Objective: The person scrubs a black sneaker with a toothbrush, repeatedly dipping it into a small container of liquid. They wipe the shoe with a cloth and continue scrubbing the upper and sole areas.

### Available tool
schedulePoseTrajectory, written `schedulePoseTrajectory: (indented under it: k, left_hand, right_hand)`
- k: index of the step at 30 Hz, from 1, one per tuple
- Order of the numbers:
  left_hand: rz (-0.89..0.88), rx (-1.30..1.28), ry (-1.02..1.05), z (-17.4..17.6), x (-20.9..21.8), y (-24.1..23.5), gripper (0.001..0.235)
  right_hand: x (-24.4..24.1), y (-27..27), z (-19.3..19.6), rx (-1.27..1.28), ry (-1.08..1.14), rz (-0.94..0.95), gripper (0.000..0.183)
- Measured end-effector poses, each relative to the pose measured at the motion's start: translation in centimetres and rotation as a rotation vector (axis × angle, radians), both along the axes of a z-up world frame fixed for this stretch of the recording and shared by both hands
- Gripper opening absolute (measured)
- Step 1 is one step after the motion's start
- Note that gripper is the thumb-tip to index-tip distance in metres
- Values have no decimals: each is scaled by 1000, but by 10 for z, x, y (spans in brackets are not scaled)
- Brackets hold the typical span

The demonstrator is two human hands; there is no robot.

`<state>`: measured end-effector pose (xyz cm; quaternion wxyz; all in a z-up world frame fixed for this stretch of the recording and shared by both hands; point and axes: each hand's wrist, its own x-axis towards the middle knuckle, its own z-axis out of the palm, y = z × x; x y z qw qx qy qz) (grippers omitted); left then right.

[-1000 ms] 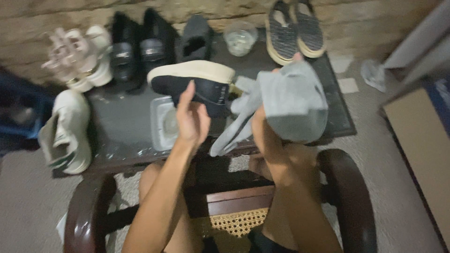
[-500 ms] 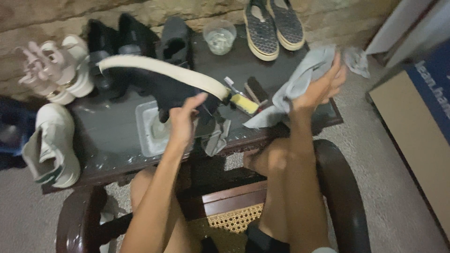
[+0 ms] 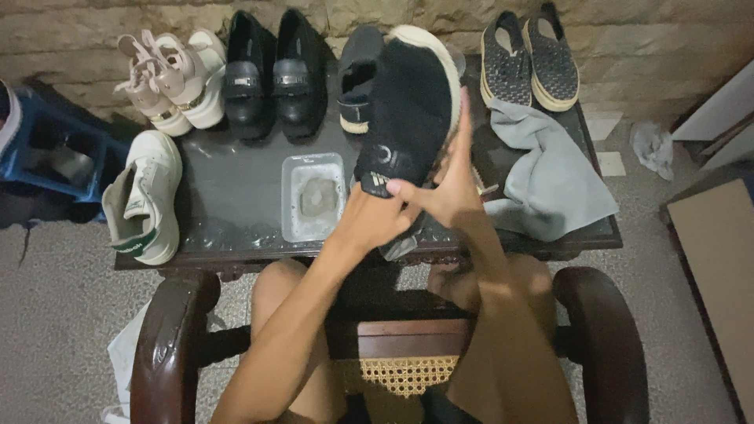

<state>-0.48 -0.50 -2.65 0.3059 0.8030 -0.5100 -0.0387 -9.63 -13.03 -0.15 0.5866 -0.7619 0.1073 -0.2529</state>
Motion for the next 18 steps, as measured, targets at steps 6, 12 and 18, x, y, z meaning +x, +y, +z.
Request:
schedulePoseTrajectory:
  k: [6, 12, 18]
  left_hand:
    - [-115, 16, -219, -4, 2, 7, 40]
    - [-74, -651, -134, 32, -7, 15, 21]
    - [-177, -676, 536, 21, 9, 12, 71]
  right_hand:
    - [16, -23, -43, 169, -252, -69, 96]
    - [24, -74, -96, 220, -324, -341, 54]
    - [14, -48, -54, 253, -325, -356, 47]
